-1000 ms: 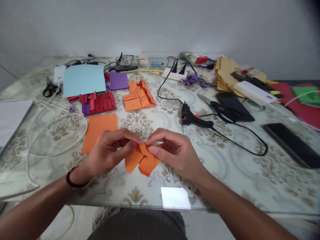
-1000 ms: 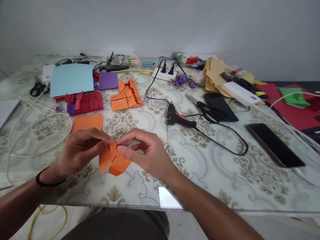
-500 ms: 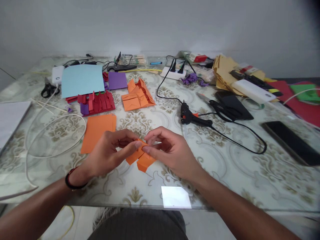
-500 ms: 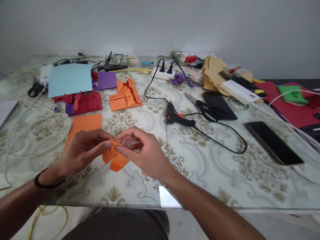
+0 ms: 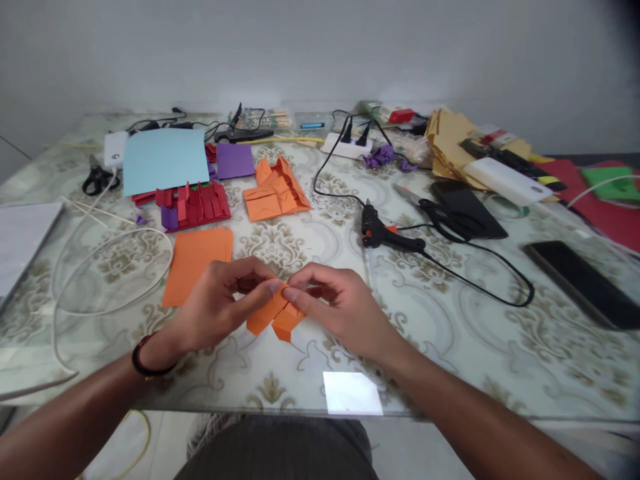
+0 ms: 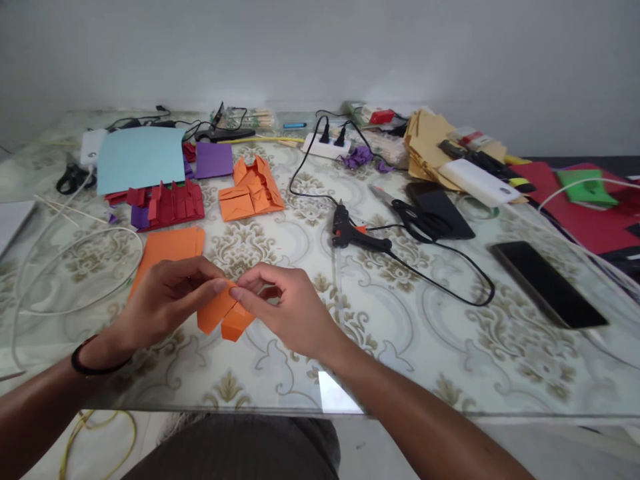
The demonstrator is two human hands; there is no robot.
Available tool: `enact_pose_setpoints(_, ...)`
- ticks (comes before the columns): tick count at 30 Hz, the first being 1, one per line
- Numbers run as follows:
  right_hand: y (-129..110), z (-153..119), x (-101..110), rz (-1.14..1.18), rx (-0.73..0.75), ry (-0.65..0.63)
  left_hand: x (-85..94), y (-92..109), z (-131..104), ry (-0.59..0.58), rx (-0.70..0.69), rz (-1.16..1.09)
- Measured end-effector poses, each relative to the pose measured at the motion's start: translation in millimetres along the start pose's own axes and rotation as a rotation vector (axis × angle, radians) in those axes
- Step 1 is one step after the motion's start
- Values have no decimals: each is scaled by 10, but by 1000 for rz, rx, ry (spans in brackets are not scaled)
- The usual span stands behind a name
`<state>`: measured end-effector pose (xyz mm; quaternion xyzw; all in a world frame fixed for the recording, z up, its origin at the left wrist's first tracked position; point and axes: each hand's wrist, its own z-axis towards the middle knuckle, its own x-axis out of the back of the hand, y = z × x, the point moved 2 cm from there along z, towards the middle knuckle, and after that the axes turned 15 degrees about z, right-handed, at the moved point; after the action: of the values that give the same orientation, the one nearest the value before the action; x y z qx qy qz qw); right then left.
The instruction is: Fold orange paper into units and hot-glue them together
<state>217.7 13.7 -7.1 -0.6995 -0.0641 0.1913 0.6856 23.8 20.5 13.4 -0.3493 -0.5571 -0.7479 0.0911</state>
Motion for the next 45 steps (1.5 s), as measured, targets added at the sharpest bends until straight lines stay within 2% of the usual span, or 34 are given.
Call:
enact_pose_setpoints(4, -5, 1, -7, 6, 4, -21, -14, -27, -2, -44, 42, -8)
enact_pose_setpoints(11, 11, -9, -17, 42, -1, -92, 4, -10, -19, -61, -42, 72)
enact_pose_setpoints(14, -13, -1, 25, 12, -16, -95, -9, -23, -9, -58, 0, 46)
enact_pose_setpoints(16, -49, 16, 87, -10, -15, -86, -9, -54, 17, 13, 88, -16)
enact_pose_setpoints(19, -89, 50, 189, 27, -11, -57, 29, -124, 63, 239, 221, -126)
enact_pose_setpoints(21, -74, 68, 208, 93, -51, -55, 53, -158, 83, 358, 244, -200)
enact_pose_setpoints(23, -29, 74, 165, 148, -106, -88, 54, -166, 89, 384, 232, -250)
enact_pose_setpoints(25, 22, 68, 92, 178, -135, -115, 33, -147, 81, 336, 212, -260)
enact_pose_setpoints(28, 75, 53, 27, 185, -155, -82, -9, -104, 60, 221, 168, -255)
enact_pose_setpoints(31, 83, 38, 52, 153, -177, -57, -39, -82, 51, 68, 146, -251)
enact_pose_setpoints(36, 28, 16, 124, -29, -203, -138, -63, -80, 38, -196, 161, -131)
enact_pose_setpoints(38, -5, 19, 134, -24, -164, -125, -56, -87, 40, -209, 179, -148)
enact_pose_setpoints(43, -6, 55, 120, 246, -87, -72, -44, -108, 76, -1, 274, -396)
enact_pose_setpoints(45, 24, 68, 114, 242, -103, -49, -79, -95, 81, -44, 260, -473)
